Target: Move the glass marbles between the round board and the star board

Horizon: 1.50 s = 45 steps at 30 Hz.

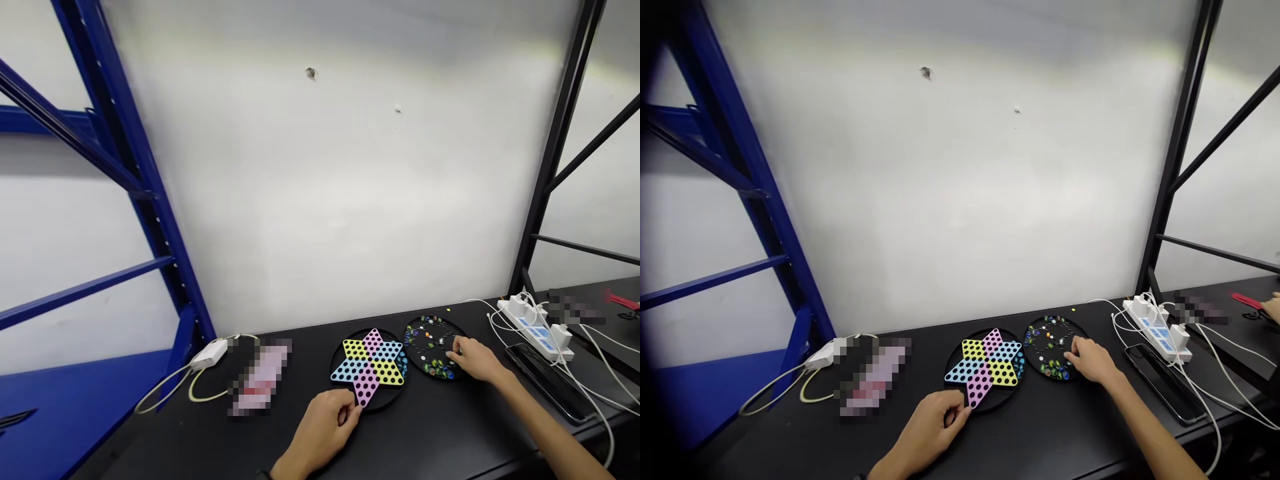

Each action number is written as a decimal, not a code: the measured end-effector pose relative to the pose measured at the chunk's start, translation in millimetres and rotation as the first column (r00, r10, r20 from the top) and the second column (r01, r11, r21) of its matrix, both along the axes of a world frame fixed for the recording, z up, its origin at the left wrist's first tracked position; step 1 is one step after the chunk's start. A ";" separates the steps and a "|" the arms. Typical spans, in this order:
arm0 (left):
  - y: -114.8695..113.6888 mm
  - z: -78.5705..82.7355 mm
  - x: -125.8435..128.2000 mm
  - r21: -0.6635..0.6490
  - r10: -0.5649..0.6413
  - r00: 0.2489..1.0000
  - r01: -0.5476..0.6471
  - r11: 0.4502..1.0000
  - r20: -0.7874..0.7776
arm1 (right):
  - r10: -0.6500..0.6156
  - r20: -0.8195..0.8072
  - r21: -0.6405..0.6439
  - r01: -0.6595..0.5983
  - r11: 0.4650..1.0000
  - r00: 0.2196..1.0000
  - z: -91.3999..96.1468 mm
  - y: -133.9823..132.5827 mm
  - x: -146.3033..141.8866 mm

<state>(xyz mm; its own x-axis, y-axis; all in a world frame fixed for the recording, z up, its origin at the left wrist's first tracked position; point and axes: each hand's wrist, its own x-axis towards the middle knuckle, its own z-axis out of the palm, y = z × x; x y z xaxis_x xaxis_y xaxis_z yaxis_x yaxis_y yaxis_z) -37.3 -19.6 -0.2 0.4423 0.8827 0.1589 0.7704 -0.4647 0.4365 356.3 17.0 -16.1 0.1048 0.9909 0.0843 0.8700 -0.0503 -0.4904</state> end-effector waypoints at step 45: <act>-5.4 6.5 0.1 0.001 -0.015 1.000 0.015 1.000 0.007 | 0.206 0.132 -0.203 -0.177 0.963 0.970 38.3 -34.5 -53.6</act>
